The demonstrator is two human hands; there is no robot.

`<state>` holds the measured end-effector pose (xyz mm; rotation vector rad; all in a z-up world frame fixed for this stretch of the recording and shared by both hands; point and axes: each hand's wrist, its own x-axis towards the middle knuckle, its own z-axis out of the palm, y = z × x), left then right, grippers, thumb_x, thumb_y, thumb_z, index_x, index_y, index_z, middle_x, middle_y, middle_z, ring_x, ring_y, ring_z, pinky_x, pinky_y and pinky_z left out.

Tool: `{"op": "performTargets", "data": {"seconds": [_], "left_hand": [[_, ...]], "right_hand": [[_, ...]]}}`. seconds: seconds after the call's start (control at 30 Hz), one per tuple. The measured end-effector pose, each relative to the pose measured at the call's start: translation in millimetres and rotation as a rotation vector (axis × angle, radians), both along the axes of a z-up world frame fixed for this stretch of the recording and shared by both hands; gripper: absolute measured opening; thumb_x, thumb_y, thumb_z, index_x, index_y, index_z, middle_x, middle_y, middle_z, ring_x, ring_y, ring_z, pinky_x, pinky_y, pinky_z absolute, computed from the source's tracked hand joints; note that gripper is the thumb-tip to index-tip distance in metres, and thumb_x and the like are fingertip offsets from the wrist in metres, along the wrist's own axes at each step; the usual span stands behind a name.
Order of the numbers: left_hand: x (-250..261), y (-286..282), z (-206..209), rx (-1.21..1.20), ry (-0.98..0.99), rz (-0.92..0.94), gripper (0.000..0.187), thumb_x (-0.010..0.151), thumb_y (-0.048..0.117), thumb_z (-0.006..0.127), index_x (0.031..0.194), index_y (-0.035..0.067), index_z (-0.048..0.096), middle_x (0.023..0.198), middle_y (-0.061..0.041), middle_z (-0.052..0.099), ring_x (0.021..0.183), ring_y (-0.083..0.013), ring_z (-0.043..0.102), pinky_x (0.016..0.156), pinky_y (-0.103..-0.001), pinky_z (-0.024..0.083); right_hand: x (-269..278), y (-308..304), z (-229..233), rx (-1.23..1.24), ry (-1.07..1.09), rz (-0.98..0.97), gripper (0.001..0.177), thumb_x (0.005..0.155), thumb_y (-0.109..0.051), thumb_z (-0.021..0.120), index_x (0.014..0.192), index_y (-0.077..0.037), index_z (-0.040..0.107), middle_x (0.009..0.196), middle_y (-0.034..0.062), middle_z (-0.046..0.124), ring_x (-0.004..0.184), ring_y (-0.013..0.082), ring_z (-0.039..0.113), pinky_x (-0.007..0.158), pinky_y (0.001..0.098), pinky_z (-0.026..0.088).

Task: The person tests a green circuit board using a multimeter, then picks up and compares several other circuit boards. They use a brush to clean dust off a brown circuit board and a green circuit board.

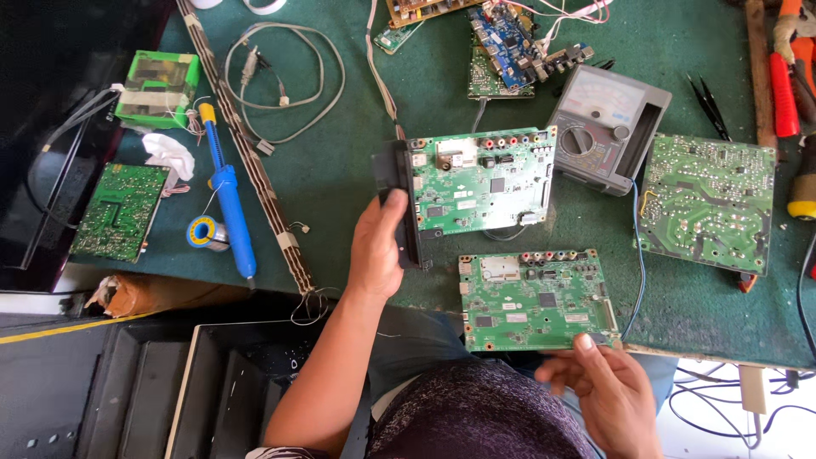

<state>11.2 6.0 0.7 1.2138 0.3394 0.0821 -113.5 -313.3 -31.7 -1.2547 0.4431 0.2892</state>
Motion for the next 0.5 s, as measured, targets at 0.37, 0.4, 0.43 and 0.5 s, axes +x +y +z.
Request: {"op": "performTargets", "data": {"seconds": [0.37,0.4,0.43,0.5], "left_hand": [[1,9,-1,0.178,-0.145,-0.074,0.036,0.100,0.044,0.071,0.111,0.010,0.075,0.097,0.006,0.062,0.096,-0.0150,0.054,0.085,-0.040,0.043],[2,10,-1,0.166,-0.147,-0.069,0.038,0.100,0.041,0.072,0.118,0.008,0.078,0.104,0.005,0.069,0.101,-0.0154,0.059,0.089,-0.040,0.046],[2,10,-3,0.166,-0.147,-0.070,0.038,0.100,0.041,0.072,0.118,0.008,0.078,0.104,0.005,0.069,0.101,-0.0154,0.059,0.089,-0.040,0.046],[3,10,-7,0.155,-0.106,-0.065,0.033,0.099,0.046,0.072,0.104,0.013,0.077,0.088,0.007,0.051,0.086,-0.0160,0.043,0.081,-0.052,0.035]], "right_hand": [[14,-9,19,-0.178,0.032,0.114,0.057,0.116,-0.023,0.053,0.086,0.022,0.069,0.060,0.0390,0.069,0.047,0.0348,0.055,0.042,0.0369,0.034],[13,-12,18,-0.127,-0.005,0.164,0.064,0.115,-0.026,0.053,0.071,0.019,0.068,0.059,0.0402,0.072,0.045,0.0313,0.051,0.043,0.0364,0.035],[13,-13,15,-0.127,-0.005,0.162,0.064,0.115,-0.026,0.053,0.071,0.019,0.068,0.059,0.0402,0.072,0.045,0.0313,0.051,0.043,0.0364,0.035],[12,-16,10,-0.096,-0.003,0.153,0.055,0.115,-0.022,0.054,0.075,0.015,0.065,0.063,0.0376,0.073,0.047,0.0306,0.055,0.042,0.0352,0.034]]}}
